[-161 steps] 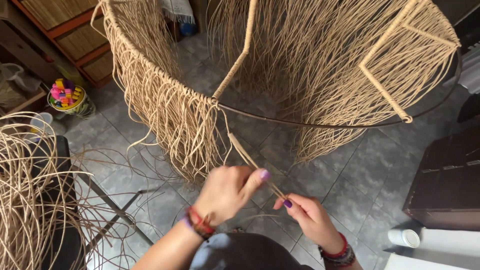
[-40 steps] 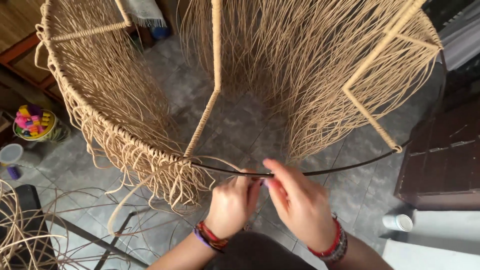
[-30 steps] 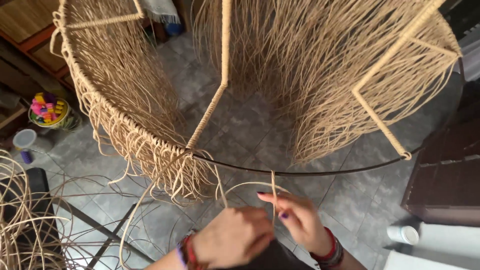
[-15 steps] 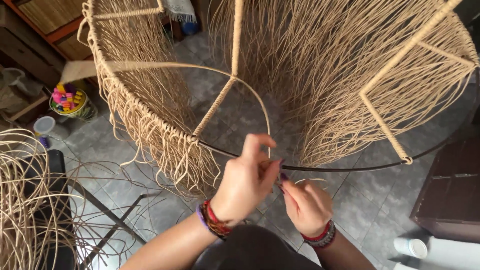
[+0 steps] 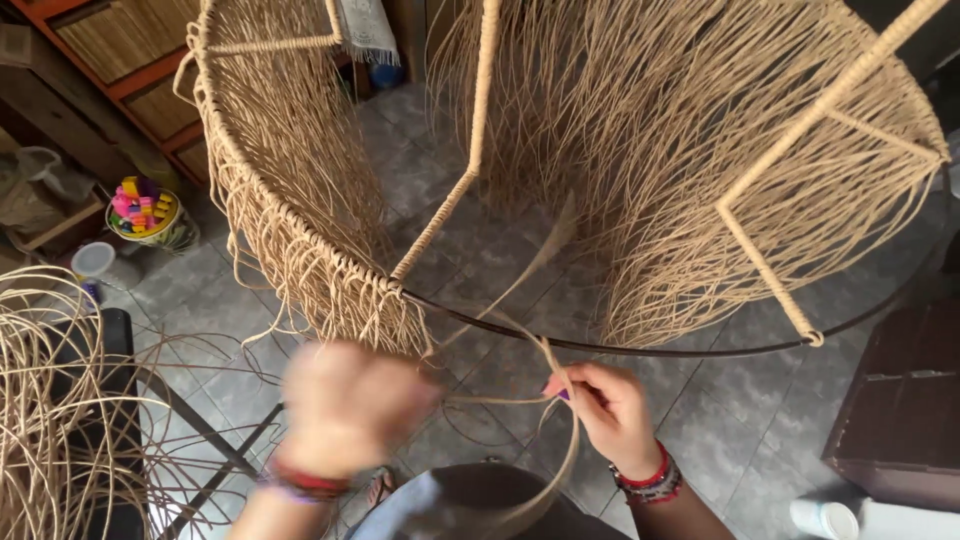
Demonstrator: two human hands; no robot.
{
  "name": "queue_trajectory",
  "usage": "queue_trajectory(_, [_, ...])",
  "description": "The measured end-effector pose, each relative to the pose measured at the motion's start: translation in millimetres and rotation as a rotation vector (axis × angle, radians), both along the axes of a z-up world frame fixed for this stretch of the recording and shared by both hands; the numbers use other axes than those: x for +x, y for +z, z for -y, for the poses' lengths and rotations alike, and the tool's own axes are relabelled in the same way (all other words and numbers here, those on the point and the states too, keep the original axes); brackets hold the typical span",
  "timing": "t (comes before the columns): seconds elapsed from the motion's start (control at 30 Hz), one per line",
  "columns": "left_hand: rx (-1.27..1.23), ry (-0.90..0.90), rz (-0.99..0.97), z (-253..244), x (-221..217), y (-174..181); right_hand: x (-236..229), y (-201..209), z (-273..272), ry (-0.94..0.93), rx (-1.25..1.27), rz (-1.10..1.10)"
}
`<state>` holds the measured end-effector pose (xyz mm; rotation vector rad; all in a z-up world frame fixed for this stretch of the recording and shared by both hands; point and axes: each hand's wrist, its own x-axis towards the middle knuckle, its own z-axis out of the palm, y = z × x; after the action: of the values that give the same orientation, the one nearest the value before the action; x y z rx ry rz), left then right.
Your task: Weaving individual straw strands onto a large metal frame to create a decorative structure.
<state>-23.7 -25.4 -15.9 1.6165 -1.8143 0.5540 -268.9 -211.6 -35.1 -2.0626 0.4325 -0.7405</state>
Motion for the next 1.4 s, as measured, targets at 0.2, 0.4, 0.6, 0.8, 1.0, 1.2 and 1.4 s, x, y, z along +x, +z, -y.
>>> queue_trajectory(0.2, [-0.086, 0.455, -0.142, -3.6, -2.7, 45.4, 3.9, -5.7, 1.2, 0.016, 0.088, 0.046])
queue_trajectory(0.4, [-0.001, -0.104, 0.002, 56.3, -33.5, 49.5, 9.5, -2.2, 1.5, -0.005, 0.046, 0.06])
queue_trajectory(0.6, [1.238, 0.922, 0.003, 20.0, 21.9, 62.6, 12.2, -13.3, 2.8, 0.019, 0.212, 0.178])
queue_trajectory(0.8, [0.13, 0.307, 0.055, 39.6, -21.3, 35.1, 17.5, -18.3, -2.7, -0.005, 0.215, 0.108])
queue_trajectory(1.0, [0.392, 0.427, 0.037, 23.1, 9.9, 23.7, 19.7, -19.1, -2.5, -0.028, 0.278, 0.11])
queue_trajectory(1.2, [0.254, 0.54, 0.087, 25.7, -6.4, 31.6, 22.6, -10.7, -5.2, 0.021, 0.17, 0.139])
queue_trajectory(1.4, [0.024, 0.068, 0.106, 21.0, 7.6, 16.8, 24.8, -11.1, -8.1, -0.042, 0.241, 0.129])
